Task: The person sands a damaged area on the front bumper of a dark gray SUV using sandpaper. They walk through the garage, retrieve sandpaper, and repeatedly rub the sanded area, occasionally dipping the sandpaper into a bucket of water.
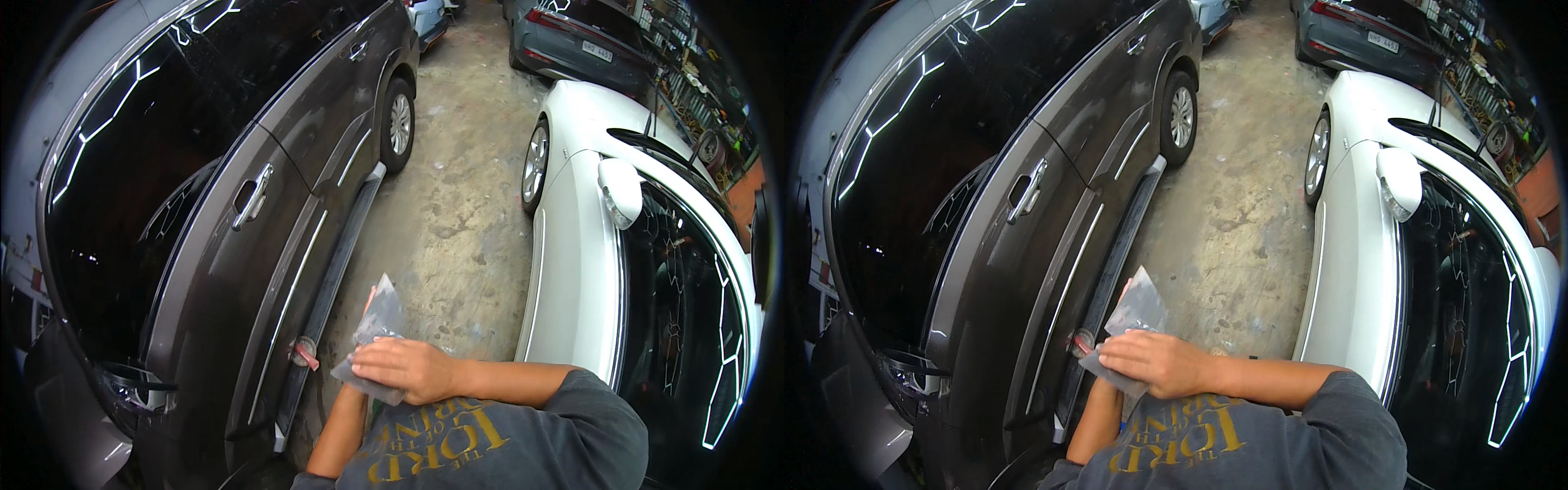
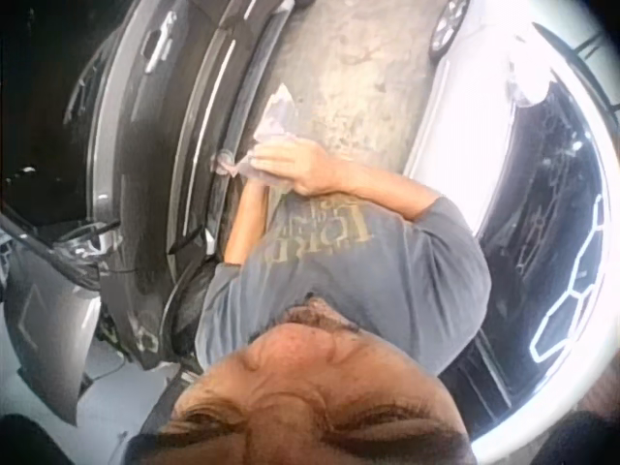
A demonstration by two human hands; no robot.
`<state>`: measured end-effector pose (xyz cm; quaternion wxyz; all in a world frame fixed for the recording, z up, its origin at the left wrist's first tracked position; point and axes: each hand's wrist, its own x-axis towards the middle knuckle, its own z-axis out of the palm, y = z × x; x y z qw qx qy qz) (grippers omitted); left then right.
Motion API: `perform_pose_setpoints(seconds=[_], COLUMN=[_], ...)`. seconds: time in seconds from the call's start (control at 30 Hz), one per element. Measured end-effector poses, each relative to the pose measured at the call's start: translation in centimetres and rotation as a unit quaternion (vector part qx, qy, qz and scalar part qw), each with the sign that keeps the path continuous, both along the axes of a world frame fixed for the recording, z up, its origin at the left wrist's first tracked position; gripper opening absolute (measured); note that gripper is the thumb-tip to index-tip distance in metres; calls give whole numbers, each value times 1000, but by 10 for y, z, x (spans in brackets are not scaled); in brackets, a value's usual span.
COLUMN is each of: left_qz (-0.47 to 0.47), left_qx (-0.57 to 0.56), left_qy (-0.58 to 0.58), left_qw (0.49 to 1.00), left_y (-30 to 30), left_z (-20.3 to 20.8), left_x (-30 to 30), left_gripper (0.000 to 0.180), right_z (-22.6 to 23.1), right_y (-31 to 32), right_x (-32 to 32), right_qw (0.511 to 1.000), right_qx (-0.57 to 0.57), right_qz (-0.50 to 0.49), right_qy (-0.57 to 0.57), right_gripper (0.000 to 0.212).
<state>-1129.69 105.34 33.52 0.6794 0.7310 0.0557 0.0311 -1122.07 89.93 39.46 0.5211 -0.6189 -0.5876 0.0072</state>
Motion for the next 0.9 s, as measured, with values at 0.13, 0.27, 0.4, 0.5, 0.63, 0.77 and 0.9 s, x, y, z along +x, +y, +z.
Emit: perform_pose_setpoints(seconds=[0.13, 0.27, 0.4, 0.5, 0.63, 0.77, 0.9], left_qz=[75, 63, 83, 116, 109, 99, 195], left_qx=[-40, -46, -36, -90, -71, -225, -452], left_qy=[-38, 39, 46, 14, 2, 63, 62], left_qw=[996, 996, 995, 989, 991, 967, 868], left_y=[-13, 6, 5, 4, 0, 2, 22], left_z=[12, 0, 7, 5, -8, -13, -2], left_x=[-2, -12, -10, -11, -19, -44, -43], left_gripper=[79, 76, 75, 76, 70, 57, 41], right_z=[-26, -25, -35, -39, -38, -50, -39], right_y=[13, 17, 30, 34, 37, 34, 10], right_x=[31, 11, 16, 13, 6, 45, 32], right_qw=[992, 997, 988, 984, 977, 923, 970], right_qx=[1, 0, -22, -38, -55, -46, 8], right_qz=[-119, -82, -149, -161, -156, -169, -138], right_qy=[-42, -6, 23, 61, 138, 343, 199], right_gripper=[47, 46, 46, 44, 38, 39, 41])
